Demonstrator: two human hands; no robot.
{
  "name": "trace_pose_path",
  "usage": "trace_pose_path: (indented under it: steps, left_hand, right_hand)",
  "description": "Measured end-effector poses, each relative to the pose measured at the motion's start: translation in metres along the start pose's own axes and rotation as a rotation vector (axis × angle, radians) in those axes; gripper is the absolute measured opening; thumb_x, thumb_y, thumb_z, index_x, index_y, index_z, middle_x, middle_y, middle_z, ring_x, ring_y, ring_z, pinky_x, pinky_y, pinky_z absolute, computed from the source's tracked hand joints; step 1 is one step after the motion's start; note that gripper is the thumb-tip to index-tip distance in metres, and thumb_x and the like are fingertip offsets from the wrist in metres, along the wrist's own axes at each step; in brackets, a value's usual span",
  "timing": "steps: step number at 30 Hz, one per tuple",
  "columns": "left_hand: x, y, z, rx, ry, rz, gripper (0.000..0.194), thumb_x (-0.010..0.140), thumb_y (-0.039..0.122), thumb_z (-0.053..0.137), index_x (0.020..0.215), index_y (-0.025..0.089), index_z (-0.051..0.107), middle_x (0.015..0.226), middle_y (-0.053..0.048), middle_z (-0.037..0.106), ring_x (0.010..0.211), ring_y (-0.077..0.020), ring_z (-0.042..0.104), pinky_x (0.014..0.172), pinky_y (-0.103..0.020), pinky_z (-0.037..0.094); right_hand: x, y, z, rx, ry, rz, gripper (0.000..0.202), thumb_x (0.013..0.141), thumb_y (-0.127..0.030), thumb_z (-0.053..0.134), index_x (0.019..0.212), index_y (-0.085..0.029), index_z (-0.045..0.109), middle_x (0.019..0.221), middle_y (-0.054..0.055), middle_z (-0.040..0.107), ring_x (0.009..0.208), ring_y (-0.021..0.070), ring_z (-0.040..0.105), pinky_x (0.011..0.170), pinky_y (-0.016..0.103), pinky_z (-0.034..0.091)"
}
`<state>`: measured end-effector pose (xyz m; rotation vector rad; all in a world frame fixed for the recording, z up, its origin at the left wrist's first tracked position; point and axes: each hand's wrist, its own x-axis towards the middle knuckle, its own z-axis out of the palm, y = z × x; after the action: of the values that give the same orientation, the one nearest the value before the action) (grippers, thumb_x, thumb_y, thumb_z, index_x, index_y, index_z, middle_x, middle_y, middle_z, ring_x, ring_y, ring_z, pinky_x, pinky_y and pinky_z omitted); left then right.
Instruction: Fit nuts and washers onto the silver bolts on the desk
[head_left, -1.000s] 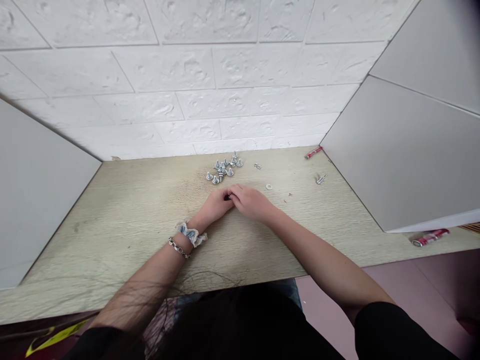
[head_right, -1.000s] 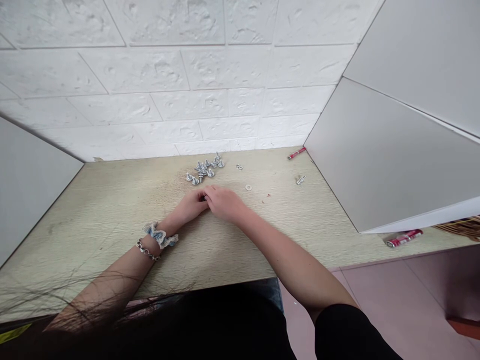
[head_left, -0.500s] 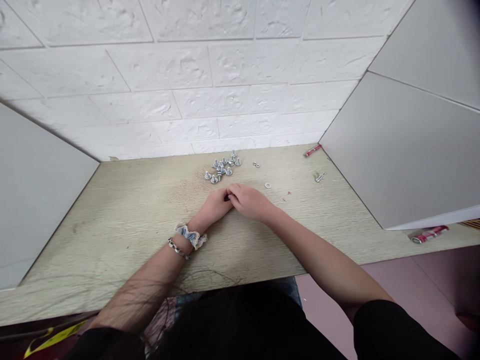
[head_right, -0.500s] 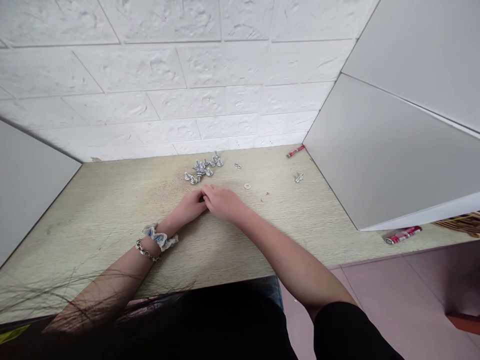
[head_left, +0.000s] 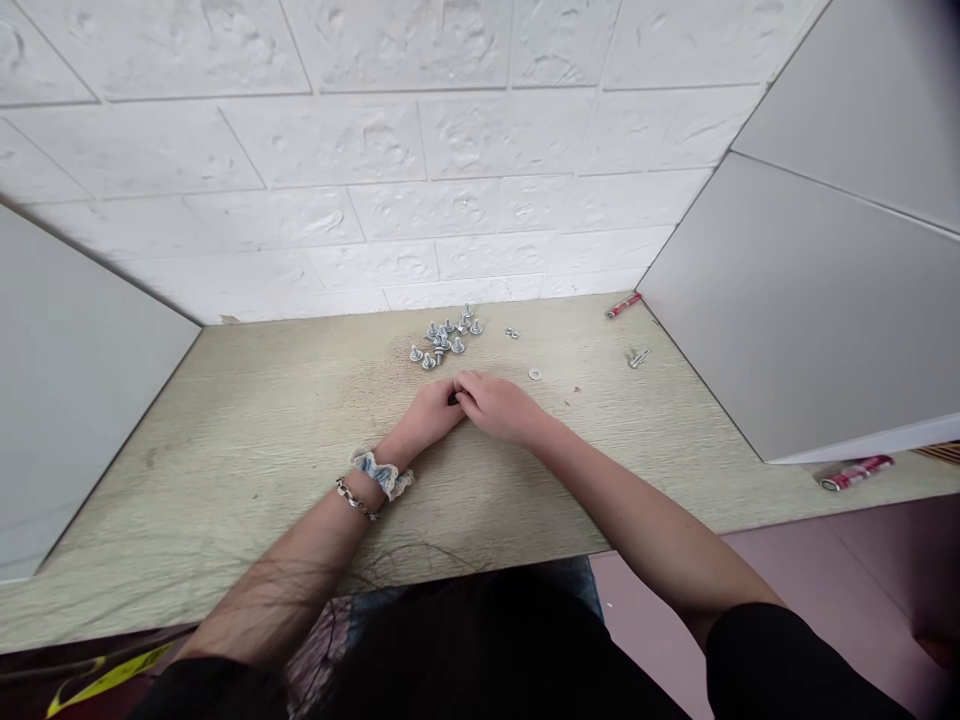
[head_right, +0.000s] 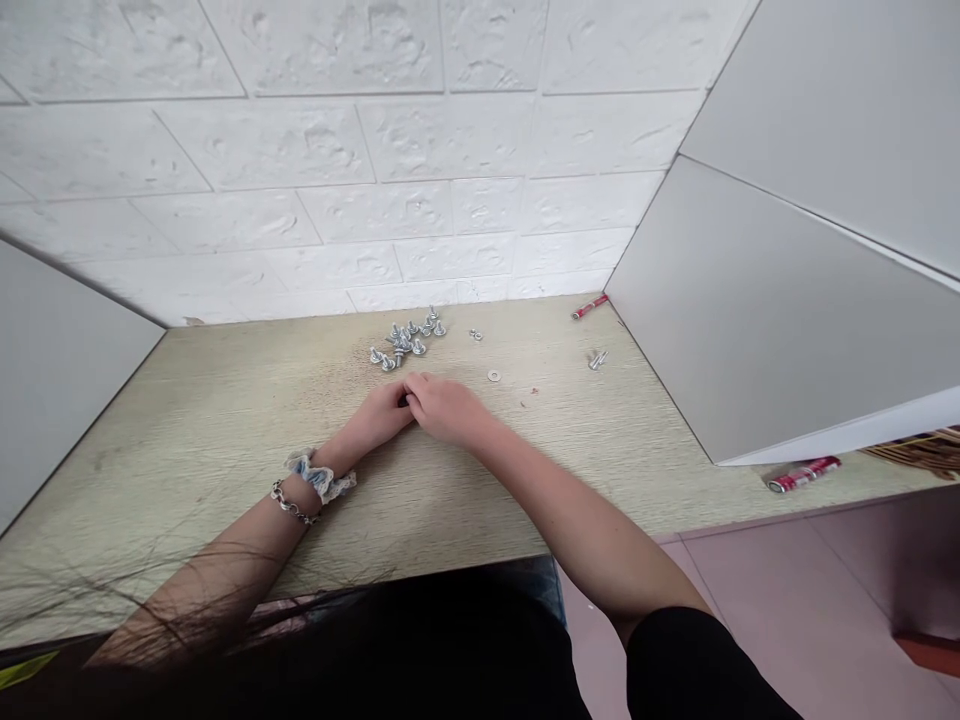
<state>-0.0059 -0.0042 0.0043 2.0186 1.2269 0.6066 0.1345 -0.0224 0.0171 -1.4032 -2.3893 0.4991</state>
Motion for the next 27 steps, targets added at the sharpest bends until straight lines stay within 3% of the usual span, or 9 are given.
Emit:
trace_pose_path:
  steps: [10,17,27]
  left_hand:
    - [0.0006,-0.0011,-0.0003,0.061,0.006,-0.019,0.018,0.07,0.017,0.047,0.079,0.015,0.062,0.081,-0.004,0.067,0.077,-0.0217,0.06,0.069,-0.031,0.044]
    - [-0.0003,-0.0002,-0.0005,-0.022,0.002,0.023,0.025,0.07,0.015,0.046,0.088,0.016,0.064,0.085,-0.002,0.067,0.08,-0.0197,0.059,0.073,-0.03,0.045]
    - [-0.0002,-0.0012,0.0,0.035,0.009,-0.003,0.023,0.071,0.018,0.046,0.086,0.015,0.064,0.084,-0.003,0.067,0.078,-0.0203,0.059,0.071,-0.03,0.046]
  right_hand:
    - [0.0011,0.0009,0.0009,0.014,-0.003,-0.005,0.021,0.091,-0.02,0.032,0.097,-0.016,0.051,0.096,0.008,0.06,0.085,0.0168,0.053,0.073,0.028,0.038]
    - [0.0008,0.001,0.0005,0.017,-0.001,-0.004,0.021,0.091,-0.021,0.032,0.096,-0.016,0.051,0.096,0.007,0.06,0.085,0.0167,0.054,0.071,0.028,0.037]
    - [0.0015,0.003,0.0027,0.027,0.008,-0.011,0.02,0.091,-0.021,0.032,0.095,-0.016,0.051,0.094,0.007,0.059,0.083,0.017,0.053,0.07,0.028,0.037]
